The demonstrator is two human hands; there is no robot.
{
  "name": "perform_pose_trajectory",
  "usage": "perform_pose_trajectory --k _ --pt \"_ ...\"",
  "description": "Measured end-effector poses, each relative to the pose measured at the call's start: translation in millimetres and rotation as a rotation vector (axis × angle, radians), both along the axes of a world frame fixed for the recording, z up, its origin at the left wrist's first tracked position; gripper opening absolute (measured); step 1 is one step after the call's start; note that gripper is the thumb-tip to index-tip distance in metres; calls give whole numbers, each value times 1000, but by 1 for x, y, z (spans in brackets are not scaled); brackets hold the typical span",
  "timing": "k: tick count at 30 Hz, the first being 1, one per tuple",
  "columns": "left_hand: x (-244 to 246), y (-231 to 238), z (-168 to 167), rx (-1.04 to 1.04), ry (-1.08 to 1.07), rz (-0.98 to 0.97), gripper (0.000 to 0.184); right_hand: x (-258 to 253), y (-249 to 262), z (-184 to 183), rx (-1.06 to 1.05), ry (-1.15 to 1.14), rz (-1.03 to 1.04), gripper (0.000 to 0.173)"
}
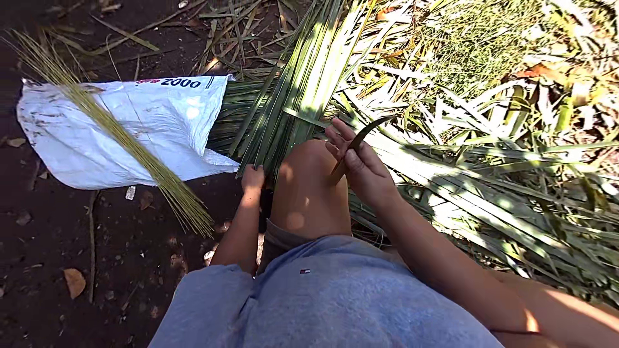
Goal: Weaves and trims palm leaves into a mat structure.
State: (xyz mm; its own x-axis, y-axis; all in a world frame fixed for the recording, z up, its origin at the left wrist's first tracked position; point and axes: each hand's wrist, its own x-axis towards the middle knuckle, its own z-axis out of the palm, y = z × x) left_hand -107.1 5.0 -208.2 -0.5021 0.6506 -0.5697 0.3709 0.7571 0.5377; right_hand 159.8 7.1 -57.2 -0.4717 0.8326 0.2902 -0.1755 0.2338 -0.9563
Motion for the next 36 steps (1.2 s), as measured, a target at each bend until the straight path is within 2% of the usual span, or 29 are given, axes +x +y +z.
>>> perform_pose_trajectory --k 1,3,5,8,12,15,18,21,25,30,32,33,36 --pt "3 0 9 60 22 27 51 7 8 8 26 63 -45 51" --pt "7 0 27 206 39 73 53 22 12 22 16 84 -118 39" --pt "11 4 50 372 25 87 51 34 7 22 27 23 -206 27" --pt "30 16 93 596 -74 151 40 46 -3 17 -43 -129 -316 30" --pt "72 25 155 752 -392 131 29 52 -12 25 -254 -307 -350 32" --pt "111 17 184 702 -663 2 21 55 -15 25 -125 -339 -301 35" --pt "149 11 194 604 -789 -102 17 60 -15 24 22 -405 -281 46" --pt "177 5 199 564 -874 -199 17 68 -17 17 -22 -357 -328 47" --pt "193 7 211 575 -922 -173 19 87 -18 10 -69 -320 -417 48" --pt "205 6 221 464 -939 -229 21 99 -14 9 -123 -135 -392 44" --pt "209 -1 220 440 -958 -283 19 100 -14 11 -129 -73 -406 37" --pt "211 -6 218 441 -980 -307 18 99 -14 11 -131 -60 -419 31" --pt "211 -12 211 467 -1023 -328 18 99 -13 10 -117 -54 -429 30"
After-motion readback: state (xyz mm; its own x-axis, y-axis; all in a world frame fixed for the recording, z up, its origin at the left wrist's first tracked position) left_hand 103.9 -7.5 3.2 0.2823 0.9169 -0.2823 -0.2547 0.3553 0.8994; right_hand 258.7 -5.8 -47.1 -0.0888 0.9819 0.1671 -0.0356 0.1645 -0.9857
